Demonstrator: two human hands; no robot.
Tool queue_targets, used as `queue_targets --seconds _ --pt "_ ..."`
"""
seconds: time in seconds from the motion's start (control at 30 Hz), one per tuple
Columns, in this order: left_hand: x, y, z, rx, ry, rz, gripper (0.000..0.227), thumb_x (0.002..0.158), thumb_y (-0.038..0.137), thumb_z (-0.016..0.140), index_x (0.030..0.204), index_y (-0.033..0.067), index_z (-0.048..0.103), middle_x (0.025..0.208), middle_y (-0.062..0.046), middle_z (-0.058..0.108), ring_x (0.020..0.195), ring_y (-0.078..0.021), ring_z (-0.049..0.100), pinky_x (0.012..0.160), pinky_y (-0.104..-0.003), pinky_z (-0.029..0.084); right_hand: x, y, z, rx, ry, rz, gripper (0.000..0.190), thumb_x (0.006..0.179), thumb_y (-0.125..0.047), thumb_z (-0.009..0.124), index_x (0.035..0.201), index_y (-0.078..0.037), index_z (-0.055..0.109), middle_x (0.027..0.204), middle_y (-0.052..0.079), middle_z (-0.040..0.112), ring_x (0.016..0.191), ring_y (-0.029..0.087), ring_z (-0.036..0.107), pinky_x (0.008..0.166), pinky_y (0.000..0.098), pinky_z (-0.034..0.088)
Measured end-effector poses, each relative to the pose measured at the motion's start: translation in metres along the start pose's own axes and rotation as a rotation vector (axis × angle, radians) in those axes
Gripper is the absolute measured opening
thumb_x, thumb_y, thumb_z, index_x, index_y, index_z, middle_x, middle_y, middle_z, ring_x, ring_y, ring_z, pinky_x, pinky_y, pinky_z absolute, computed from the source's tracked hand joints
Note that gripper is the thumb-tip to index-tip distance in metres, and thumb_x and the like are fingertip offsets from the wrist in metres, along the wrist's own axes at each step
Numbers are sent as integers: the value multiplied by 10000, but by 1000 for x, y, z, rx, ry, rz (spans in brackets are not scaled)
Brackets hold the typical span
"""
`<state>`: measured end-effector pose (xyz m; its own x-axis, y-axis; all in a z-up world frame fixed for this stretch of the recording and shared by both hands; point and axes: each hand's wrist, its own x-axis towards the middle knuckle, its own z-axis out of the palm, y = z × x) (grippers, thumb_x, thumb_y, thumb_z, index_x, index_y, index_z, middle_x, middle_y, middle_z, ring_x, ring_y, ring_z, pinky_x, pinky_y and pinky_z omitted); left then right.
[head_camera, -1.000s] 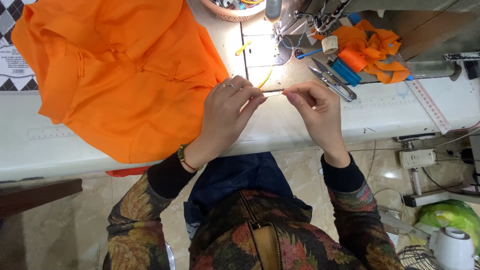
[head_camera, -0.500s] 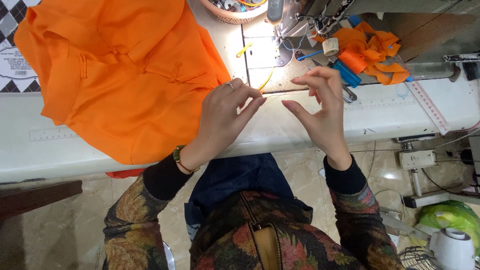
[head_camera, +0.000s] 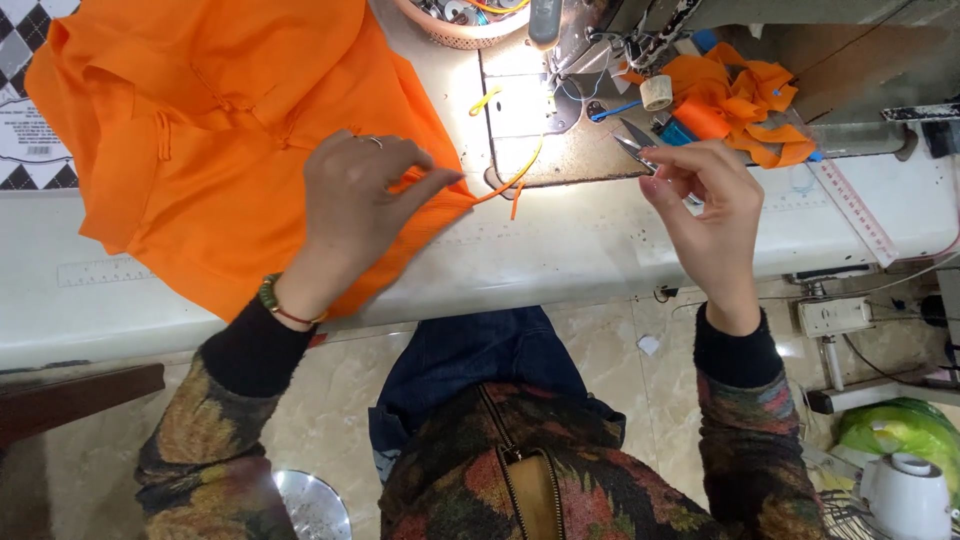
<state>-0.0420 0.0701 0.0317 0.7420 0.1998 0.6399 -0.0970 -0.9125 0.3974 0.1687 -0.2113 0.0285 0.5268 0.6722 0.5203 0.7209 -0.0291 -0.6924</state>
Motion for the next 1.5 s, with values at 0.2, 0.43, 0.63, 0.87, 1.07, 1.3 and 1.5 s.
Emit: queue_targets --seconds 0.2,0.43,0.63,0.87,1.07,1.3,1.5 --pt "-2 -14 3 55 99 10 481 958 192 875 638 165 518 497 36 355 480 -181 411 544 -302 338 5 -7 -6 89 -101 87 139 1030 44 714 1156 30 770 826 149 648 737 205 540 684 315 485" --pt "2 -18 -8 93 126 131 592 937 208 939 633 132 437 520 4 303 470 -201 336 539 -309 297 13 -17 -8 38 -149 73 143 1005 93 728 1129 36 772 859 163 644 750 207 525 674 314 460" --pt "2 -19 -12 134 75 127 608 927 221 964 627 126 443 516 6 315 470 -198 358 550 -302 310 15 -18 -8 74 -152 67 166 1004 67 740 1163 26 762 921 155 646 775 192 517 704 307 463" --pt "11 13 -2 -199 -58 -68 533 880 219 924 623 112 470 493 9 330 460 -185 351 529 -283 301 9 -7 5 -167 -146 -28 201 949 -61 851 1144 -76 805 856 72 479 850 207 401 816 355 404" --pt "14 20 4 -379 -95 -173 497 902 179 878 617 112 476 486 21 335 475 -149 328 526 -261 309 1 7 -20 -53 -172 33 42 991 -78 802 1030 -93 796 966 89 588 999 207 455 969 364 363" --pt "16 21 -11 -539 -106 -451 570 984 145 812 638 136 359 592 50 304 606 -74 281 592 -251 272 -15 16 -56 197 -157 341 63 1047 65 658 1067 47 715 1025 180 725 936 225 718 901 293 633" --pt "11 15 -10 -500 -138 -495 565 984 206 812 636 125 374 587 54 305 609 -71 275 577 -255 245 -28 27 -71 116 -112 355 126 1120 40 616 1196 48 716 883 124 676 816 166 638 848 275 553"
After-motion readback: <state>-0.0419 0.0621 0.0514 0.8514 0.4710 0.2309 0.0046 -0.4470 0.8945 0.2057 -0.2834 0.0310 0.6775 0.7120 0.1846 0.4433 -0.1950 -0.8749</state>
